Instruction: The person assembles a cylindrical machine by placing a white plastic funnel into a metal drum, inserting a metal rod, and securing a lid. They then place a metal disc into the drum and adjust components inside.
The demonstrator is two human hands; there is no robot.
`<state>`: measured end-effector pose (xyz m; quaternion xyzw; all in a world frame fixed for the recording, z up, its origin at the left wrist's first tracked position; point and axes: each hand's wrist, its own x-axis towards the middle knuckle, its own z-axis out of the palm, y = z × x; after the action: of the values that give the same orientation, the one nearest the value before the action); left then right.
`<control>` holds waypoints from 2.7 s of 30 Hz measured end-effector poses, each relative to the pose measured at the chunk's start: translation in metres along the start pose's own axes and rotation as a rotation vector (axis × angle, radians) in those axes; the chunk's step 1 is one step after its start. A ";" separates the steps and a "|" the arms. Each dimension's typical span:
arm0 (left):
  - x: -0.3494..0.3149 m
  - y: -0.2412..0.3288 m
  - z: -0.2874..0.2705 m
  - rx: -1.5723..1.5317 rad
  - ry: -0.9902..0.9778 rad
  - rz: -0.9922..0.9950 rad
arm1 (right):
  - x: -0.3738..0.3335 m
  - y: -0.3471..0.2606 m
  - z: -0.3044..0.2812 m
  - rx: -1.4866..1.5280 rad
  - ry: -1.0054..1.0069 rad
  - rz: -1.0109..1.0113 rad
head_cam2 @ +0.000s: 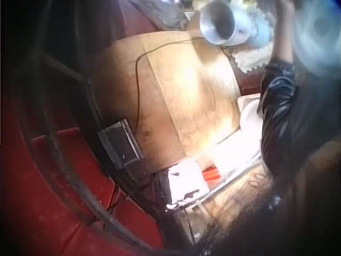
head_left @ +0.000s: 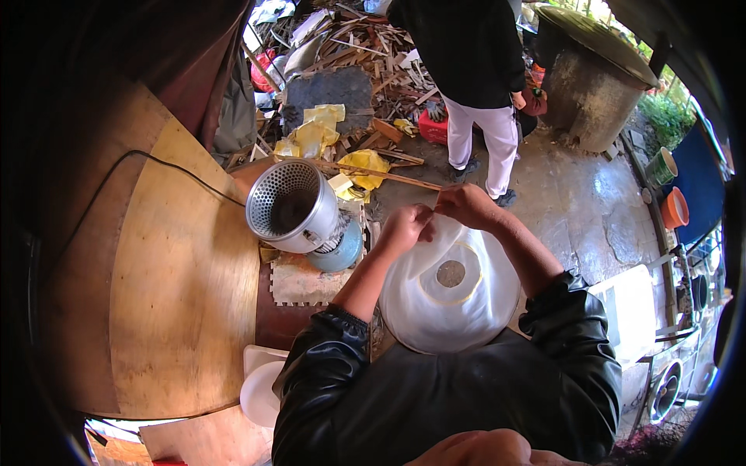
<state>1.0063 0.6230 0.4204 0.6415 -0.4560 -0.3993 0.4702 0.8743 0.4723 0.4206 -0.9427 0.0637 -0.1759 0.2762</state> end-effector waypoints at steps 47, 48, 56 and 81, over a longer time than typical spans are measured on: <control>-0.002 0.004 0.021 0.476 0.083 0.183 | -0.028 -0.018 -0.016 0.076 0.010 0.228; -0.002 0.004 0.022 0.495 0.083 0.201 | -0.029 -0.018 -0.015 0.074 0.006 0.239; 0.001 -0.014 0.023 0.531 0.123 0.299 | -0.031 -0.022 -0.003 -0.051 0.059 0.137; -0.020 0.030 0.014 0.117 0.125 0.050 | -0.038 -0.029 -0.020 0.336 0.220 0.232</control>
<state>0.9819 0.6352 0.4475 0.6801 -0.4640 -0.3193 0.4692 0.8320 0.4956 0.4406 -0.8451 0.1711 -0.2528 0.4389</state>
